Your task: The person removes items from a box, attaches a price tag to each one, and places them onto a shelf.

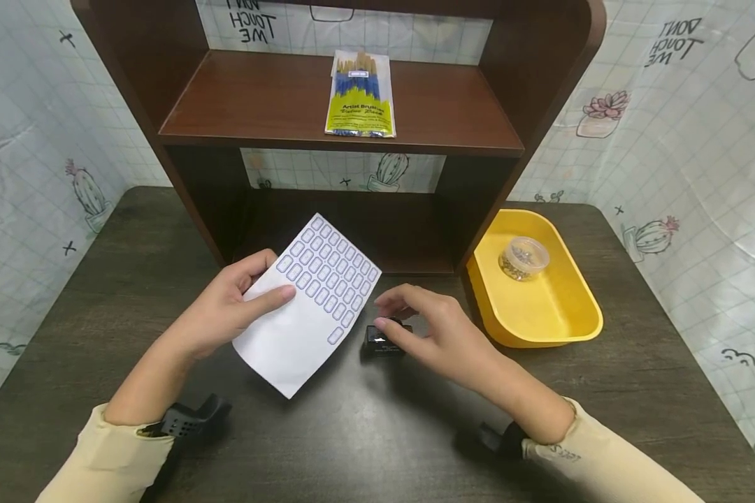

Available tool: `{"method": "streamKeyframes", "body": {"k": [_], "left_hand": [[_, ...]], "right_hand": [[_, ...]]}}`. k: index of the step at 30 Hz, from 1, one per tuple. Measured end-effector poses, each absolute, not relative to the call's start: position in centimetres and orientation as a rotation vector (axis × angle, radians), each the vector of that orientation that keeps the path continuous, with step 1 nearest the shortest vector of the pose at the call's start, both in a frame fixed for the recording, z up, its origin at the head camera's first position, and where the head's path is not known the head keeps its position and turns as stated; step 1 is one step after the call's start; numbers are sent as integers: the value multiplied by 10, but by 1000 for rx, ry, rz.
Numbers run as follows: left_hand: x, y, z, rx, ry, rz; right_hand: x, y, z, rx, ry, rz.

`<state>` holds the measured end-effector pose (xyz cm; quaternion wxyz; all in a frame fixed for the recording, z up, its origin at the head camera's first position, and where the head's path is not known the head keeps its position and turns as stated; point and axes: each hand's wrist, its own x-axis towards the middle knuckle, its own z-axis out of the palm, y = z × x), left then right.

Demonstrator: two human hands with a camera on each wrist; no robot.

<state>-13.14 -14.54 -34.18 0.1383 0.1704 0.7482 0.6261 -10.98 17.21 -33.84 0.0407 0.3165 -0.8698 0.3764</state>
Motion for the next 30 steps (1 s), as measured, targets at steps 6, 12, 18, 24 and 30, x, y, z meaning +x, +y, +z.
{"method": "streamKeyframes", "body": {"k": [6, 12, 18, 24, 30], "left_hand": [[-127, -126, -331, 567, 2115, 1956], [-125, -113, -326, 593, 2064, 2073], [-122, -106, -325, 577, 2016, 2112], [-120, -106, -328, 705, 1807, 2065], [-116, -105, -329, 795, 1730, 1896]], "right_hand": [[-101, 167, -328, 977, -2585, 1185], [-97, 165, -325, 965, -2457, 1309], [-94, 167, -317, 919, -2393, 1337], [-93, 171, -312, 925, -2383, 1310], [-93, 174, -312, 969, -2355, 1291]]}}
